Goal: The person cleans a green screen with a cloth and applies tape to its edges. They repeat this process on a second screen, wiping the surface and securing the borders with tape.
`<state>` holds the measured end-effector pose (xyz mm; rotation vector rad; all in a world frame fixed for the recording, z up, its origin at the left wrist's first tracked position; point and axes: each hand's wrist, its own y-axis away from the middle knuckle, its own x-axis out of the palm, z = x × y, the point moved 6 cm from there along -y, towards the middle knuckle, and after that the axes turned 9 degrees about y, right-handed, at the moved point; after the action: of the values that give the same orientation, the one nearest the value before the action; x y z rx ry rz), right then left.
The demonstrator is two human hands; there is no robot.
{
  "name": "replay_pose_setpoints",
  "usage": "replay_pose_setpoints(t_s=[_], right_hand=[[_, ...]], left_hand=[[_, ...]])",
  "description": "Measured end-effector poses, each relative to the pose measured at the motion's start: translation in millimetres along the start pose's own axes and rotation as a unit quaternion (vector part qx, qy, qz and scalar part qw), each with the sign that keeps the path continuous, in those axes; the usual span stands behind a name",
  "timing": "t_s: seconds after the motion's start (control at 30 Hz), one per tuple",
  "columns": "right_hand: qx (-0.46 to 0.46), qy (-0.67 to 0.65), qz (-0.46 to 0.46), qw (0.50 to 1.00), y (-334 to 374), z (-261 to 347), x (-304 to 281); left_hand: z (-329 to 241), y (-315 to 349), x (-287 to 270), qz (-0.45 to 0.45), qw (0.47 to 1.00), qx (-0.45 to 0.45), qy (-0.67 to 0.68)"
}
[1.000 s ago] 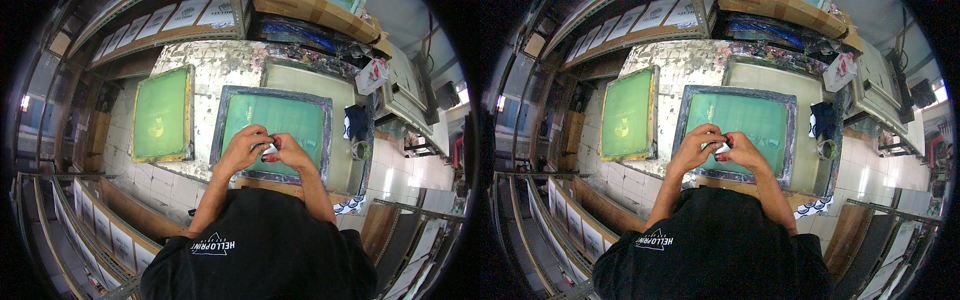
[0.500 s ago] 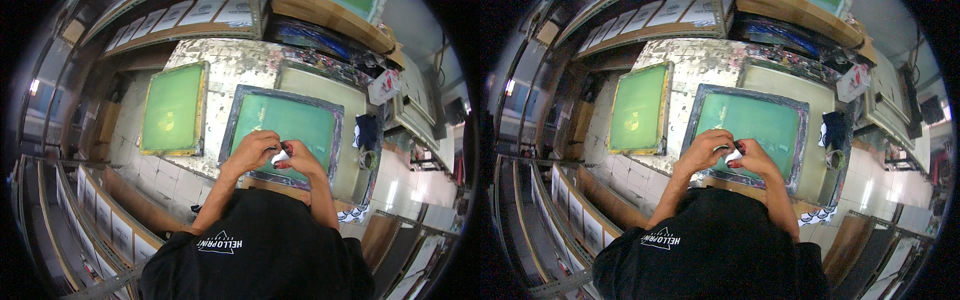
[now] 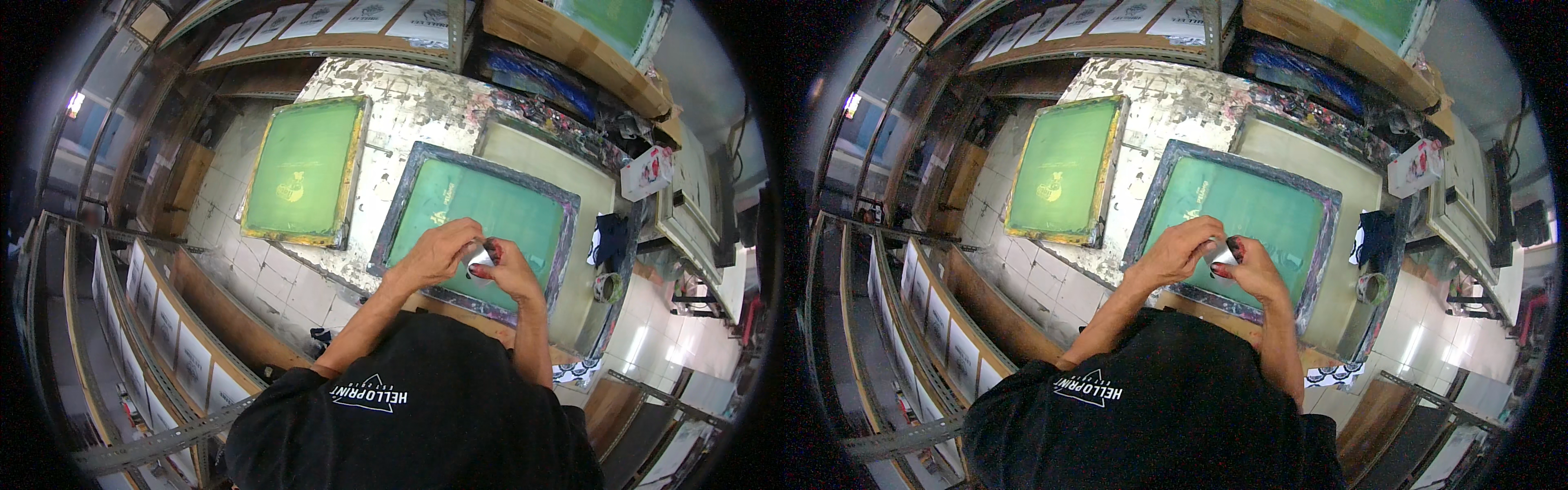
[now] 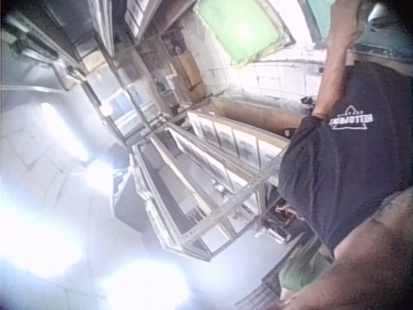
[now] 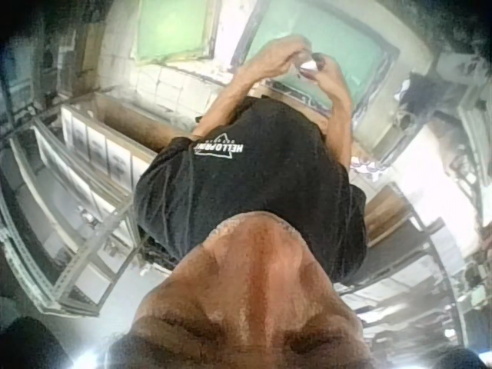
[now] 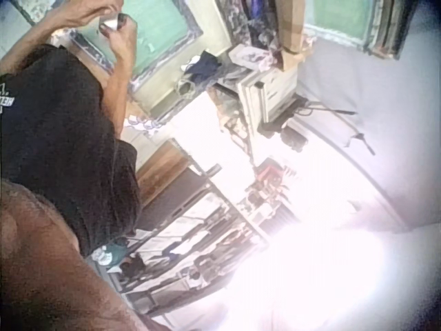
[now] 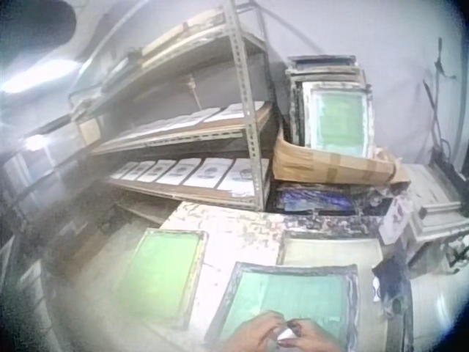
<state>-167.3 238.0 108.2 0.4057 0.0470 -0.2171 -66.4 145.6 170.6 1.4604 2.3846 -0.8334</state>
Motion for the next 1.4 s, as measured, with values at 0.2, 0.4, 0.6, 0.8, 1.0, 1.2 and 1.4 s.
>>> replay_pose_setpoints(t_s=[0.2, 0.4, 0.6, 0.8, 1.0, 1.2, 1.4], right_hand=[[-0.014, 0.006, 0.001, 1.0, -1.5, 1.3, -2.6], [0.002, -0.02, 0.007, 1.0, 1.9, 2.9, -3.8], [-0.022, -0.008, 0.0, 1.0, 2.9, 4.3, -6.3], [-0.002, -0.006, 0.012, 1.0, 0.7, -0.1, -6.4], [-0.058, -0.149, 0.023, 0.987, 2.9, -4.4, -9.8], [-0.133, -0.23, 0.083, 0.96, 11.0, 11.9, -11.5], [-0.163, -0.182, 0.051, 0.968, 5.5, 9.4, -8.5]], left_hand=[[0.8, 2.1, 6.7, 0.037, 0.999, 0.02, -0.016], [4.7, 6.8, 5.3, 0.043, 0.998, 0.047, 0.008], [1.2, 3.0, 4.7, 0.022, 0.999, 0.038, 0.011], [5.5, 4.7, 4.4, 0.038, 0.999, 0.011, 0.034], [12.4, 4.5, -5.3, -0.009, 0.994, 0.001, 0.105], [41.6, 16.6, -3.9, 0.025, 0.934, -0.159, 0.319], [37.3, 21.8, 0.3, 0.031, 0.911, -0.204, 0.356]])
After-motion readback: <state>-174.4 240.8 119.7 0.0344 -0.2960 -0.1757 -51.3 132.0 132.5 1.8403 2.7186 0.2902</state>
